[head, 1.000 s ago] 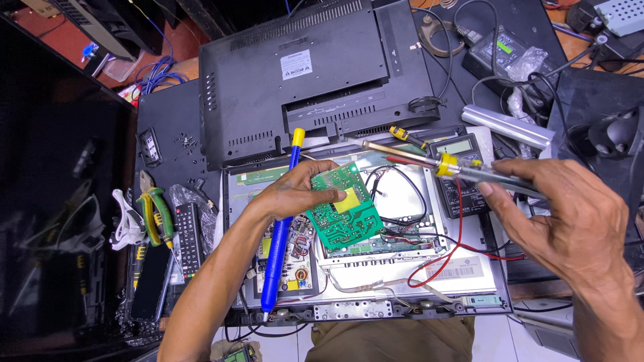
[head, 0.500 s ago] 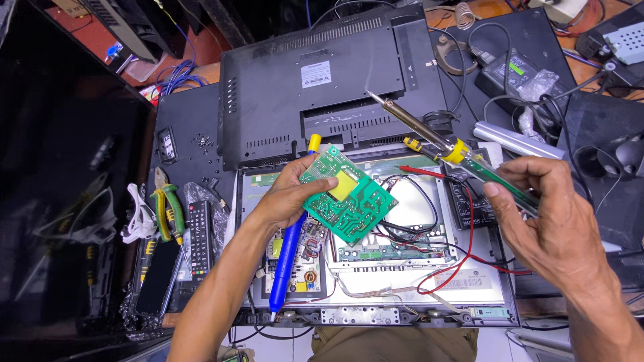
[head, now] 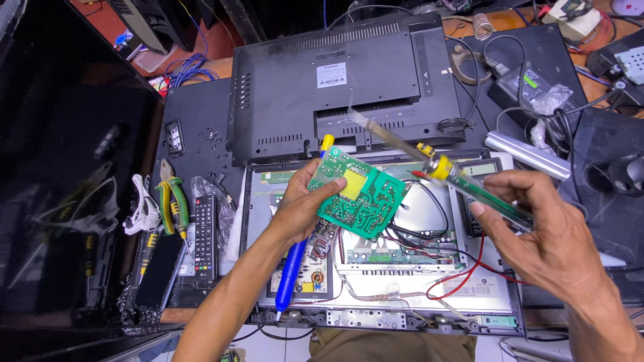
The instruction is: The person uses a multimeter to test points on a circuit board removed from a television chassis. They then use a soldering iron to reflow solder joints on the board and continue testing with the multimeter.
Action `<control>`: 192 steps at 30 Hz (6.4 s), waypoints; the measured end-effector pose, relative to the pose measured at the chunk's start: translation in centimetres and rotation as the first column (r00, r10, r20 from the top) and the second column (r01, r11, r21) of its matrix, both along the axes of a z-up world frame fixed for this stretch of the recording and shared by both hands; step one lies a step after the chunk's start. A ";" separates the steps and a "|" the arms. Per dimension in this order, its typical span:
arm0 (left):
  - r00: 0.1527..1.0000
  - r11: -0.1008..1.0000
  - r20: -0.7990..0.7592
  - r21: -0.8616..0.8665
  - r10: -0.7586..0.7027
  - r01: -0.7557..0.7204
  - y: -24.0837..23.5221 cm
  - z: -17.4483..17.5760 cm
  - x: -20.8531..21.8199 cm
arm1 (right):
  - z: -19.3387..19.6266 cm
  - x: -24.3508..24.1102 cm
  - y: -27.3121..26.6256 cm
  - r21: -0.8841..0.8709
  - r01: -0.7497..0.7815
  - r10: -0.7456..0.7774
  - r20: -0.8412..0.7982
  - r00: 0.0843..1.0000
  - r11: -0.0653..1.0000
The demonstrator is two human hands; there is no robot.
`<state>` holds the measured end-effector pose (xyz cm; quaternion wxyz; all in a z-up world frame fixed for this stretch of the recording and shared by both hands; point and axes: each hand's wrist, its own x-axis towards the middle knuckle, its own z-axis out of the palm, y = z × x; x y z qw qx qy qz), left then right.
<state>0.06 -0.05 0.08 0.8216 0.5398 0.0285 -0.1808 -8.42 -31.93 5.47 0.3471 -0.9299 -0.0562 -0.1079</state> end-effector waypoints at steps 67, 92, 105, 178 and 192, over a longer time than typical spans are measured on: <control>0.954 0.880 0.057 0.406 -0.295 0.248 0.2 0.2 0.9 | -2.3 -0.7 -1.7 -0.406 -0.007 0.119 0.251 0.961 0.914; 0.938 0.837 0.132 0.503 -0.321 0.216 -0.5 1.8 0.7 | -0.4 0.7 -3.7 -0.241 0.095 -0.030 0.260 0.965 0.966; 0.891 0.859 0.244 0.449 -0.384 0.247 -6.7 6.2 1.2 | 3.2 2.5 -0.4 -0.551 0.085 -0.240 -0.216 0.946 0.830; 0.802 0.616 0.554 0.718 -0.223 -0.324 5.7 5.6 -4.2 | -1.9 2.9 4.0 -0.497 -0.142 0.437 0.549 0.713 0.856; 0.395 0.607 0.721 0.693 -0.570 -0.389 3.3 0.6 -4.8 | -4.5 2.4 4.8 -0.670 -0.253 0.707 0.589 0.392 0.698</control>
